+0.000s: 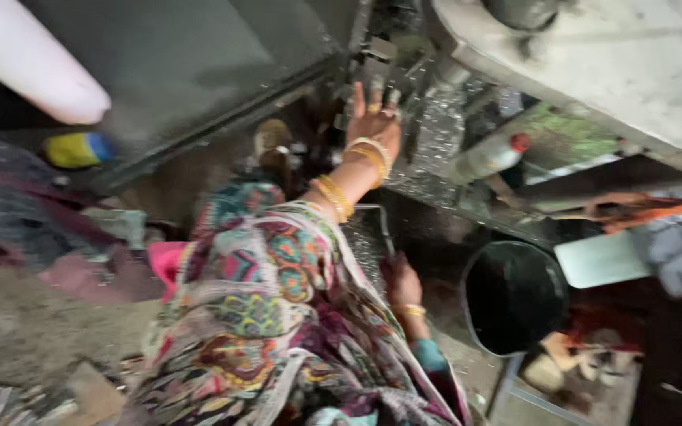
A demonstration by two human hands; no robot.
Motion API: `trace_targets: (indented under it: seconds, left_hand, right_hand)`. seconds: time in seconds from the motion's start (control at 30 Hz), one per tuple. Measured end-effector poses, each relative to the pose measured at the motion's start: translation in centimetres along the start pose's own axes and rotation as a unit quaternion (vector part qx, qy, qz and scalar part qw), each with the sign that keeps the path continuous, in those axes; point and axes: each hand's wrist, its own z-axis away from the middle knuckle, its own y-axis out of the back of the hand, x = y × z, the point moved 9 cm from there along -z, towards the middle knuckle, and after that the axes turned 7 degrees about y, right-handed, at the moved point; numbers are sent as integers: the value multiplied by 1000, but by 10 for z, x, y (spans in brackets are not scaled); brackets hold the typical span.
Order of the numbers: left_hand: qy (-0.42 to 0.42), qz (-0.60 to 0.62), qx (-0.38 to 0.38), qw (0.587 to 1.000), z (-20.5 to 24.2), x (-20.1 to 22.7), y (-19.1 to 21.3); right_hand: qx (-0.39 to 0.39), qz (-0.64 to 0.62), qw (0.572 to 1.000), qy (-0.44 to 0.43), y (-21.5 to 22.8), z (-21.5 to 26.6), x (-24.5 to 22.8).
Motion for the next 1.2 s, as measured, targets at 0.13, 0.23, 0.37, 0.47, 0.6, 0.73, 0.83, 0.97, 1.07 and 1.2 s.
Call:
trace_targets:
  seconds: [0.13,0.23,0.37,0.47,0.6,0.73,0.83,0.97,1.07,1.2]
  left_hand:
    - [-10,43,-17,999,-21,12,0]
    - [4,44,-22,999,-26,18,-10]
    - [-8,37,16,999,-29,13,5]
    - [-14,17,-22,1000,-18,14,6]
    - [-48,8,-4,999,16,15,8]
    - [-130,31,136,982,81,1,0]
    - [-153,132,172,964,96,-3,10]
    - [-67,165,241,954,63,22,50]
    - [-8,157,135,978,49,26,34]
    - [13,230,85,969,60,-3,18]
  right_hand:
    - [-4,79,997,-24,11,-13,39]
    - [-30,77,996,-40,-11,-9,73]
    - [-20,-249,960,-125,-51,-5,80]
    - [-21,7,999,-31,-8,0,37]
    - [96,176,977,74,105,-12,-54]
    - [118,192,972,64,150,-27,-119]
    - [32,213,977,0,144,-30,-121]
    - [15,226,974,6,136,-38,-107]
    - [4,229,973,23,126,-29,-95]
    - [41,222,972,63,130,-29,-107]
